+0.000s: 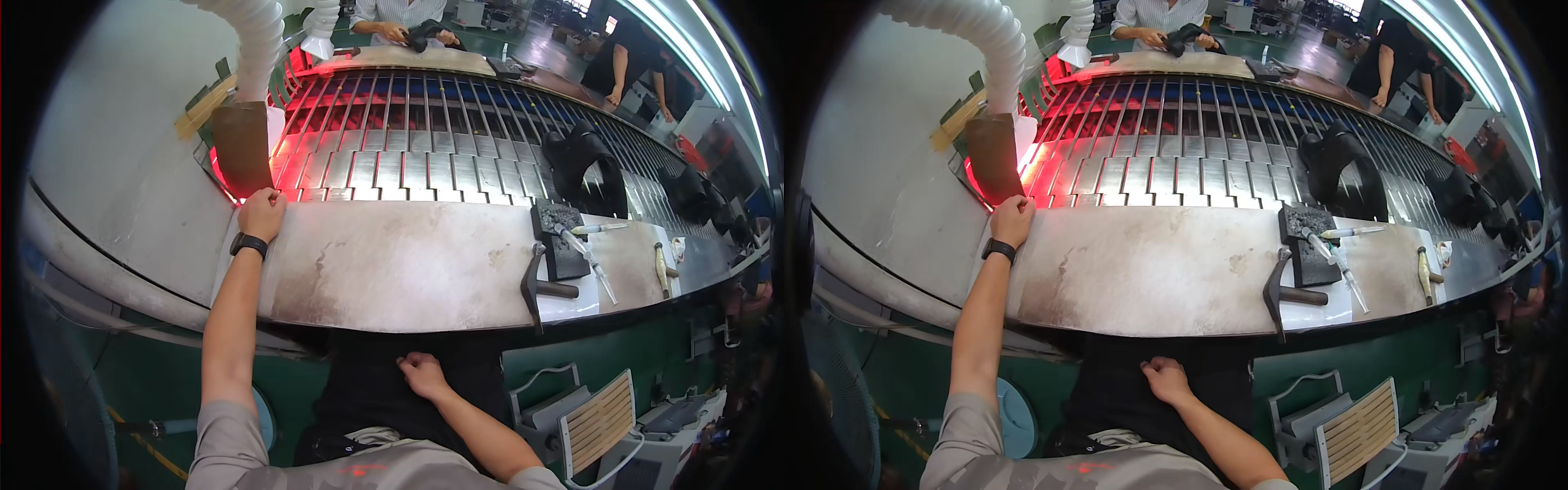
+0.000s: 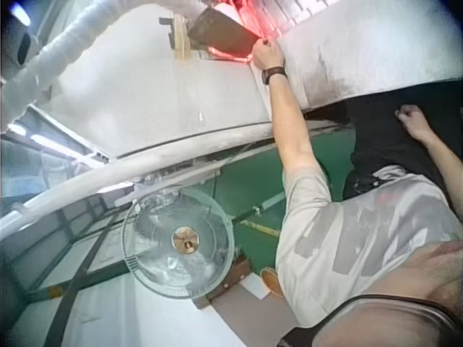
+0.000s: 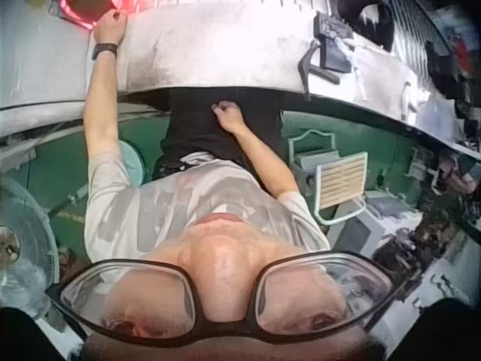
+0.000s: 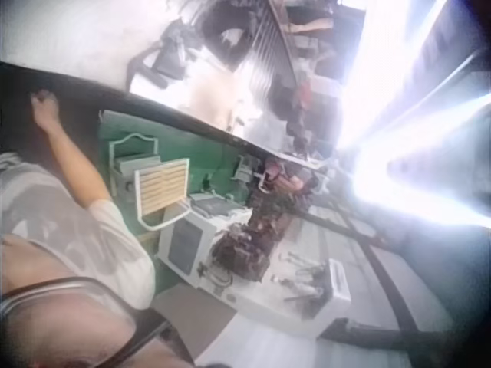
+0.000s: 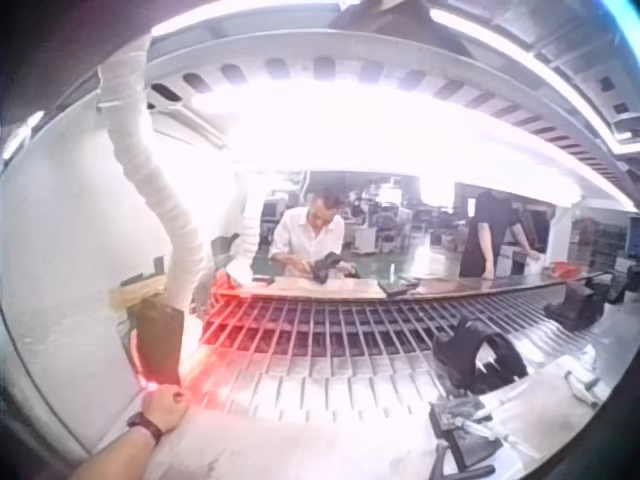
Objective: The person assembles boots by taking boot uppers and soles from a conveyor and pressing the soles onto the bottoms of the boot uppers by hand.
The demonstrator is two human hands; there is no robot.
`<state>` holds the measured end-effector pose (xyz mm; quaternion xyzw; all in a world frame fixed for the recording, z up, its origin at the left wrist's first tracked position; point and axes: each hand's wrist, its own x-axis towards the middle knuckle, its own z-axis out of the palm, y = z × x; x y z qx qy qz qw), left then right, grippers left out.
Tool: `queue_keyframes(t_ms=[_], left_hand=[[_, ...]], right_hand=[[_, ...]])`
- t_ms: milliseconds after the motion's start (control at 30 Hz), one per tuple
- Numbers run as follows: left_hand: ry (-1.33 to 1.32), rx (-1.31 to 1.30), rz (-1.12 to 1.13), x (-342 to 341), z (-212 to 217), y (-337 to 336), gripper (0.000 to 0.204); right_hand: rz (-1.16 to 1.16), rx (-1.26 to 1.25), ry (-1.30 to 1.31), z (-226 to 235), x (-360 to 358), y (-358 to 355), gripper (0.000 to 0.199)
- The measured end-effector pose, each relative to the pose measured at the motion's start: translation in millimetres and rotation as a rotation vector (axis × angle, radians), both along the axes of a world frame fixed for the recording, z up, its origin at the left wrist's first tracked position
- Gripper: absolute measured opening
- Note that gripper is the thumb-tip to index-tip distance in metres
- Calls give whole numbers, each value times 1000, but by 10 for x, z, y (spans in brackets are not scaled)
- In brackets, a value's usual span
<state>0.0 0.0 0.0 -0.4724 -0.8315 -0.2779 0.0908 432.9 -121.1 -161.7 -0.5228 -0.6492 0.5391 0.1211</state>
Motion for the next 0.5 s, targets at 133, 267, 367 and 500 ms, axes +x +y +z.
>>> queue_keyframes(t_ms=[133, 267, 367, 500], left_hand=[[-34, 50, -5, -69, 3, -23, 31], [-38, 87, -11, -57, -3, -38, 30], [-46, 99, -28, -40, 31, -27, 29], [-53, 85, -31, -110, 36, -68, 29]], right_hand=[[-77, 43, 6, -9, -37, 5, 45], [-85, -101, 44, 31, -20, -7, 44], [-121, 5, -24, -121, 16, -5, 45], [-150, 105, 48, -168, -63, -38, 44]])
